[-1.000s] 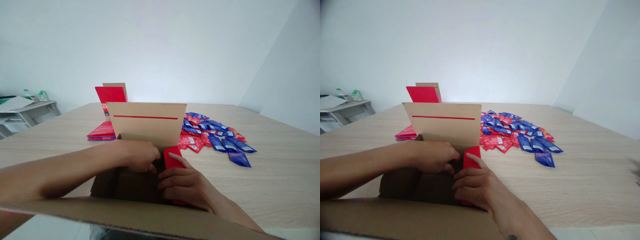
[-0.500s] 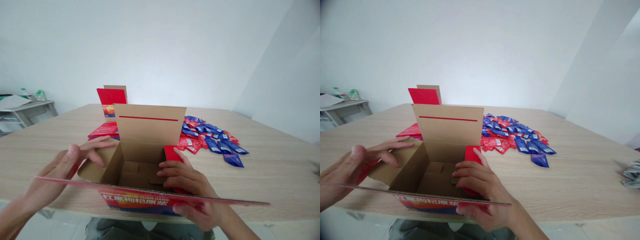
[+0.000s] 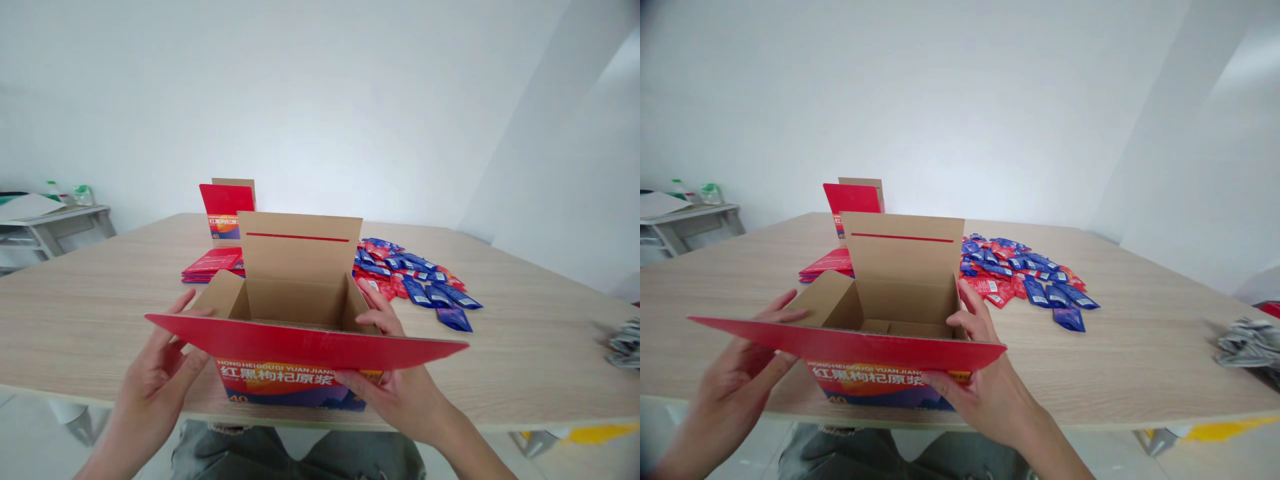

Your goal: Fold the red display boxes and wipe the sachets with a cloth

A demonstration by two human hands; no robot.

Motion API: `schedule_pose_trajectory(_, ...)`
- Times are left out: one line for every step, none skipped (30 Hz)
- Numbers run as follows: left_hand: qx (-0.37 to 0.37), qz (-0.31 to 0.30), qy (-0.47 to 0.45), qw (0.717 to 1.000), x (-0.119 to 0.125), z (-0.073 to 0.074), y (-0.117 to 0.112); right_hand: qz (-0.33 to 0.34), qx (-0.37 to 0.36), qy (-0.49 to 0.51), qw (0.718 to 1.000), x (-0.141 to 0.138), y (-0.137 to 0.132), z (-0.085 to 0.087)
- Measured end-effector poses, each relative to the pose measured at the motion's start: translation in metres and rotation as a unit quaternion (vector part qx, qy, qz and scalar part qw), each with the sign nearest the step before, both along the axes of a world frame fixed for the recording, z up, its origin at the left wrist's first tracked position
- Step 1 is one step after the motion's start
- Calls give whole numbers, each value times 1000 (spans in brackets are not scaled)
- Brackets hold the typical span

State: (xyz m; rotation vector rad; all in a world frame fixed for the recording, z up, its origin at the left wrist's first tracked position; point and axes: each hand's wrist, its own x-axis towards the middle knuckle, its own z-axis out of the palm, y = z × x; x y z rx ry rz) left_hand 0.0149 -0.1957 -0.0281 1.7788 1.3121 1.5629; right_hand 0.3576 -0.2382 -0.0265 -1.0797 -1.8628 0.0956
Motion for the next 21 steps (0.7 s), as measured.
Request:
schedule_pose_trajectory(-12, -7, -13, 1000, 5, 7, -5, -5, -5, -4, 1000, 1, 0, 0)
schedule_pose_trajectory(-26, -22, -24, 999, 9, 13, -10, -13, -9, -7, 1000, 1, -1, -1)
schedule_pose_trajectory(-48, -57, -27, 997, 12, 18, -15, -21, -14, -8, 1000, 2, -1, -1)
schedule_pose_trajectory(-78, -103, -23, 991, 14, 21, -18, -29, -19, -8, 999, 2, -1, -2)
schedule_pose_trajectory(-106, -151, -18, 983, 16, 23, -21, -35, -21, -7, 999, 3, -1, -3)
schedule_pose_trajectory(-133, -194, -10, 972, 17, 23, -22, -38, -21, -5, 999, 3, -1, -3)
schedule_pose_trajectory(-154, -225, -3, 962, 18, 22, -21, -37, -17, -4, 999, 3, -1, -3)
schedule_pose_trajectory(-164, -238, 3, 957, 19, 19, -20, -36, -12, -3, 999, 3, -1, -2)
schedule_pose_trajectory(-162, -234, 7, 959, 20, 17, -17, -34, -7, -4, 999, 3, -1, -2)
schedule_pose_trajectory(-152, -218, 12, 964, 22, 13, -15, -34, -2, -7, 999, 3, -1, -1)
schedule_pose_trajectory(-140, -200, 17, 970, 23, 11, -11, -35, 2, -13, 999, 2, -2, -1)
schedule_pose_trajectory(-126, -178, 23, 976, 24, 9, -8, -39, 4, -18, 999, 2, -2, -1)
schedule_pose_trajectory(-112, -158, 29, 981, 25, 8, -5, -43, 6, -22, 999, 2, -2, -1)
schedule_pose_trajectory(-101, -143, 36, 984, 25, 9, -2, -48, 7, -25, 999, 1, -3, -2)
schedule_pose_trajectory(-91, -132, 44, 986, 24, 11, 2, -53, 10, -24, 998, 0, -4, -3)
schedule_pose_trajectory(-81, -121, 53, 988, 22, 16, 5, -59, 11, -20, 998, -1, -4, -4)
schedule_pose_trajectory(-69, -109, 62, 990, 20, 23, 8, -61, 13, -12, 998, -2, -5, -5)
schedule_pose_trajectory(-56, -93, 74, 991, 17, 32, 13, -57, 14, 5, 998, -3, -5, -6)
schedule_pose_trajectory(-42, -74, 84, 993, 13, 42, 17, -44, 16, 29, 998, -4, -5, -7)
schedule_pose_trajectory(-27, -54, 98, 993, 10, 54, 23, -25, 19, 56, 998, -5, -5, -8)
schedule_pose_trajectory(-19, -41, 117, 992, 7, 67, 30, -3, 23, 81, 996, -6, -5, -9)
